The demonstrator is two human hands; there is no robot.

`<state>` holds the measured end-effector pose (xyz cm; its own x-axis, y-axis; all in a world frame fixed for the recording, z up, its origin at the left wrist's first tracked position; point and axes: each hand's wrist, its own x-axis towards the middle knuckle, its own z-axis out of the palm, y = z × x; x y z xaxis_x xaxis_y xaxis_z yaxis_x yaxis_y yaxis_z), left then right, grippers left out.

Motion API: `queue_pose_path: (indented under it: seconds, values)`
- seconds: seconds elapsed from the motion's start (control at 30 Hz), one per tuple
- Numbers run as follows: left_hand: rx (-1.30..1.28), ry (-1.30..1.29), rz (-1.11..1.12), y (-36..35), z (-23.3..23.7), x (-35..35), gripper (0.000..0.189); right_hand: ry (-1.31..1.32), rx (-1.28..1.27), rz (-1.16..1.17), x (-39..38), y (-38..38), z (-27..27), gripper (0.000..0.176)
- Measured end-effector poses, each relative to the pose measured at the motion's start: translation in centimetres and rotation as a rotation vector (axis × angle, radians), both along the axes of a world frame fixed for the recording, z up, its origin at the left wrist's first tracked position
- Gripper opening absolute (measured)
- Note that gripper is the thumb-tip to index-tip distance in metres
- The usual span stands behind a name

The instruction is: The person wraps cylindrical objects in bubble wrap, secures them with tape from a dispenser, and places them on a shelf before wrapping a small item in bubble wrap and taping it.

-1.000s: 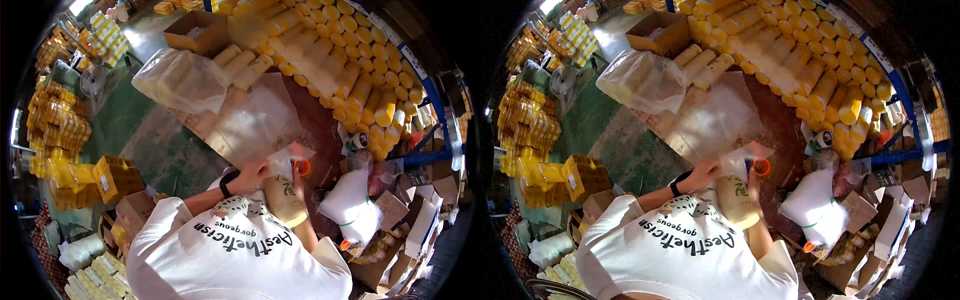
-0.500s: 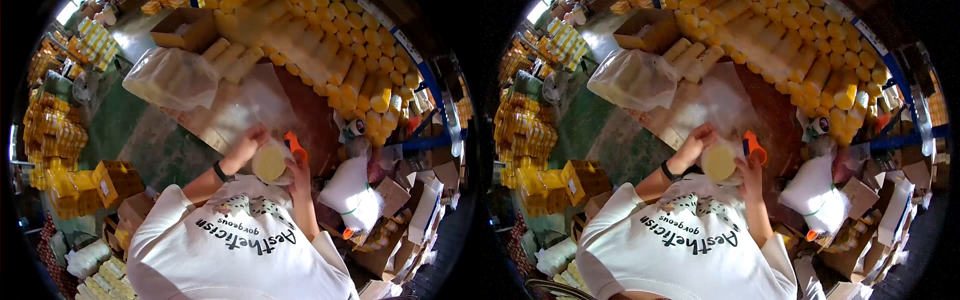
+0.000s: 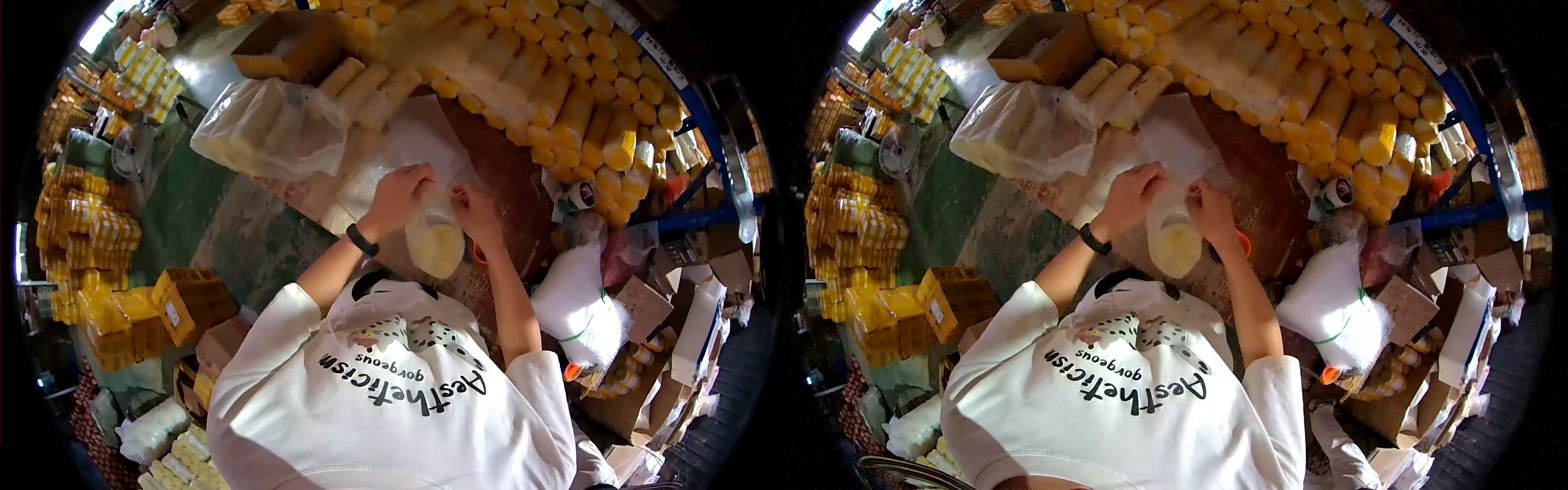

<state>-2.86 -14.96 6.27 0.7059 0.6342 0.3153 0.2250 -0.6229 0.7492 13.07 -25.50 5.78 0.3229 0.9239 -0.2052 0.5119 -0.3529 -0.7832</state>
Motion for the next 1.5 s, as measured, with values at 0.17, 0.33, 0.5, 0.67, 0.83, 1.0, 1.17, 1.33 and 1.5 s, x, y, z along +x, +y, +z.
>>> queue_pose_path:
  seconds: [0.17, 0.33, 0.5, 0.67, 0.83, 1.0, 1.17, 1.33, 1.5]
  values:
    - [-0.285, -0.246, 0.148, 4.4, -6.2, -4.6, 0.012, 0.682, 0.036, 0.256, -1.0, 1.4, 0.4, 0.034]
    - [-0.744, -0.357, -0.021, 7.6, -6.2, -8.9, 0.009, 0.105, 0.188, 0.417, 1.1, 3.5, -8.3, 0.056]
    - [-0.779, -0.437, -0.068, 11.8, -9.3, -9.7, 0.003, -0.082, -0.210, 0.392, -1.1, 3.8, -11.4, 0.066]
    - [-0.795, -0.234, 0.099, 15.4, -17.6, -14.9, 0.004, 0.022, -0.112, 0.221, -2.4, 4.2, -13.4, 0.020]
    - [-0.843, -0.404, 0.483, 17.2, -20.7, -17.0, 0.013, -0.172, 0.244, 0.204, -2.5, 5.8, -13.3, 0.036]
    - [0.290, 0.089, 0.102, 16.3, -9.6, -12.7, 0.037, -0.384, -0.268, 0.424, -2.5, 4.9, -11.7, 0.061]
    - [0.575, 0.591, -0.265, 18.3, -16.2, -9.2, 0.040, 0.374, -0.404, 0.048, -1.0, 3.9, -13.2, 0.039]
    - [0.460, 0.958, -0.524, 21.0, -15.2, -6.7, 0.019, 0.038, -0.288, 0.223, 0.1, 3.9, -15.4, 0.021]
    - [0.361, 0.385, -0.406, 19.8, -13.6, -11.1, 0.014, 0.011, -0.078, 0.104, 0.4, 3.1, -14.0, 0.012]
